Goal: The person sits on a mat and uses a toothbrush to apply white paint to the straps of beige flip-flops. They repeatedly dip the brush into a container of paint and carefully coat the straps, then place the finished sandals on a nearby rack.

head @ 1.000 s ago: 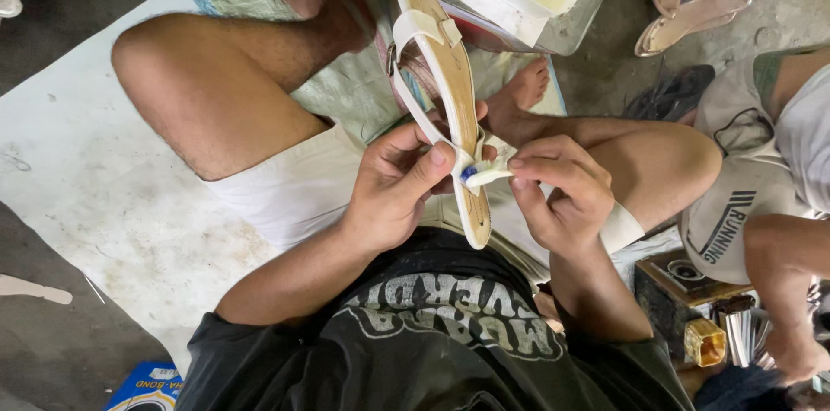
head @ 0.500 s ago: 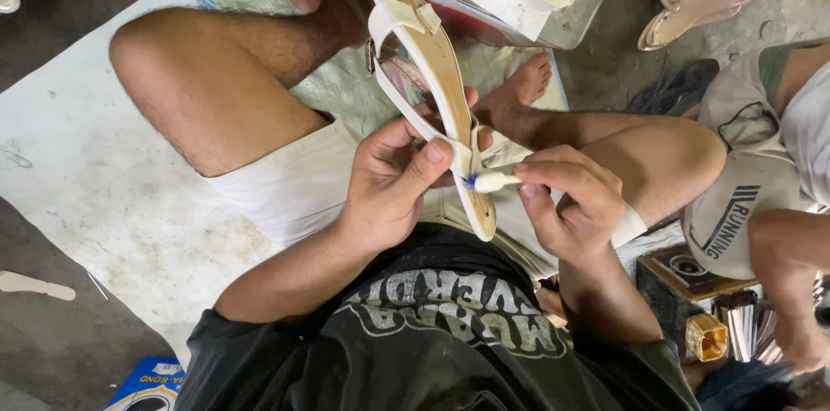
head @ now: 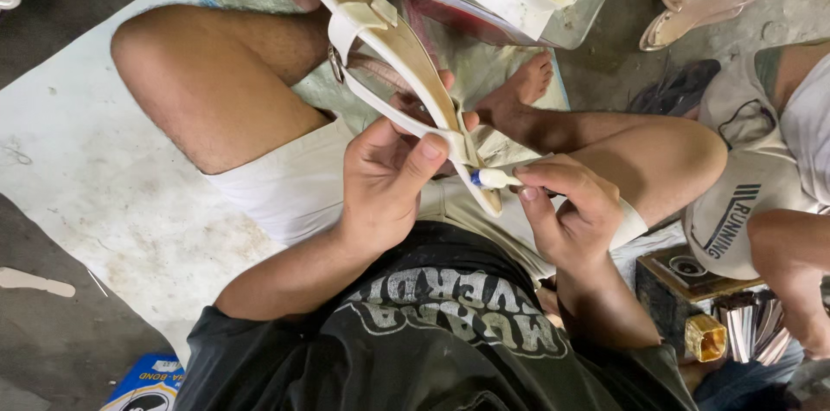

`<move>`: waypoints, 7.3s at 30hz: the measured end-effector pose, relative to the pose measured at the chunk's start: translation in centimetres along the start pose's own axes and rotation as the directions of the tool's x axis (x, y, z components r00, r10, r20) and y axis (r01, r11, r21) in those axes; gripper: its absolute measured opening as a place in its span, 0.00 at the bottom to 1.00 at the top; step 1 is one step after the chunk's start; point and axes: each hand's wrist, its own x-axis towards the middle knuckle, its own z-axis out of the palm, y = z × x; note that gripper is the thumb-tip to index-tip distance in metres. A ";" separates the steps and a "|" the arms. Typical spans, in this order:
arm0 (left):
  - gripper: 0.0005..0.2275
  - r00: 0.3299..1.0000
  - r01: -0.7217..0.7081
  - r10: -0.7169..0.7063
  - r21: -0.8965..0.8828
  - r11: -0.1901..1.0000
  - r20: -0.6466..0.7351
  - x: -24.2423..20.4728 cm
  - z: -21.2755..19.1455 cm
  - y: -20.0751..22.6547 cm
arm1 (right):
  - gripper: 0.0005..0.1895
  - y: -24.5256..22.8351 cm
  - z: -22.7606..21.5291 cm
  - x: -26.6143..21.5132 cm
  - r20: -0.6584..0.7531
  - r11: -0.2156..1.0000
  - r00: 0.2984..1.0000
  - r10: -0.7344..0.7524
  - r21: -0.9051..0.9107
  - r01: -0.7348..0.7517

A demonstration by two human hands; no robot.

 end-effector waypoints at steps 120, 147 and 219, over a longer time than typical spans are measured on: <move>0.27 0.891 -0.151 -0.200 0.682 0.716 0.408 1.8 -1.8 3.4 | 0.06 1.6 1.1 3.7 -0.188 0.983 0.982 0.018 0.185 0.018; 0.25 0.796 0.092 -0.403 0.568 0.818 0.451 1.8 -0.7 5.6 | 0.08 2.1 -5.0 6.0 0.222 0.897 0.906 -0.360 -0.186 0.401; 0.14 0.954 0.174 -0.264 0.456 0.873 0.142 0.8 -0.4 1.8 | 0.06 1.0 -0.9 2.0 -0.022 0.971 0.997 -0.070 -0.230 0.063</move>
